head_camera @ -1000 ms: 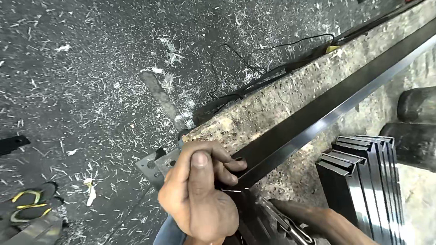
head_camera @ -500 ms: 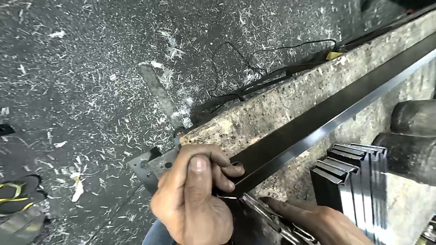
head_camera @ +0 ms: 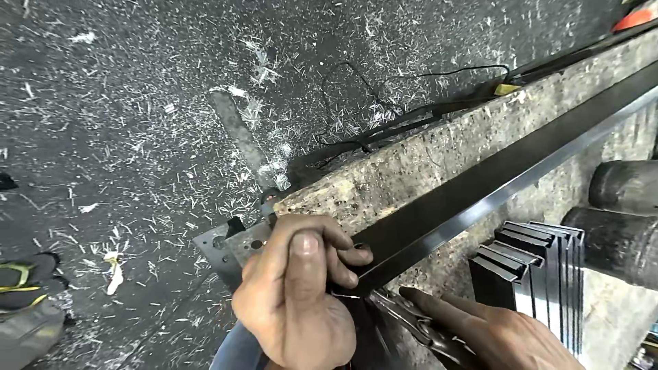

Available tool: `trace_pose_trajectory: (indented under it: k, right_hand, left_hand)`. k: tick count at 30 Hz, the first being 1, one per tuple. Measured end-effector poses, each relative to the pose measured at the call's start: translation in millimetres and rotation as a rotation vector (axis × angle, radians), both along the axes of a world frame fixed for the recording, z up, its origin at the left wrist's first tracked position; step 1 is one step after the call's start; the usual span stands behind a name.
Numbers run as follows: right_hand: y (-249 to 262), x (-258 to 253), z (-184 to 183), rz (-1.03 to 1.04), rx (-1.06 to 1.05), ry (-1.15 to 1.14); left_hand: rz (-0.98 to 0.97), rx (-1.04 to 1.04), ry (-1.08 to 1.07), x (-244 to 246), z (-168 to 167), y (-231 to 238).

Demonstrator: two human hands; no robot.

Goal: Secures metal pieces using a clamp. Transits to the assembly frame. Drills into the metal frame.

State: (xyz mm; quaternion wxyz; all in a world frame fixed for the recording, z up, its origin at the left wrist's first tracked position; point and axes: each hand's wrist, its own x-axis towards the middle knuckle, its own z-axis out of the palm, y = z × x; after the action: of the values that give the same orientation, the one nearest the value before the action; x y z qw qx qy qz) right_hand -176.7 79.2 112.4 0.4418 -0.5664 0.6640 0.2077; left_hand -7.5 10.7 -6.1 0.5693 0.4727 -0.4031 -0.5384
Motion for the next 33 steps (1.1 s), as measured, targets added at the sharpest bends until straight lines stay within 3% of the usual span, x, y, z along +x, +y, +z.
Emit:
trace_pose_trajectory:
  k: [33]
  right_hand:
    - [30, -16, -54, 0.121, -0.532, -0.106]
  left_hand:
    - [-0.005, -0.062, -0.007, -3, -2, -1]
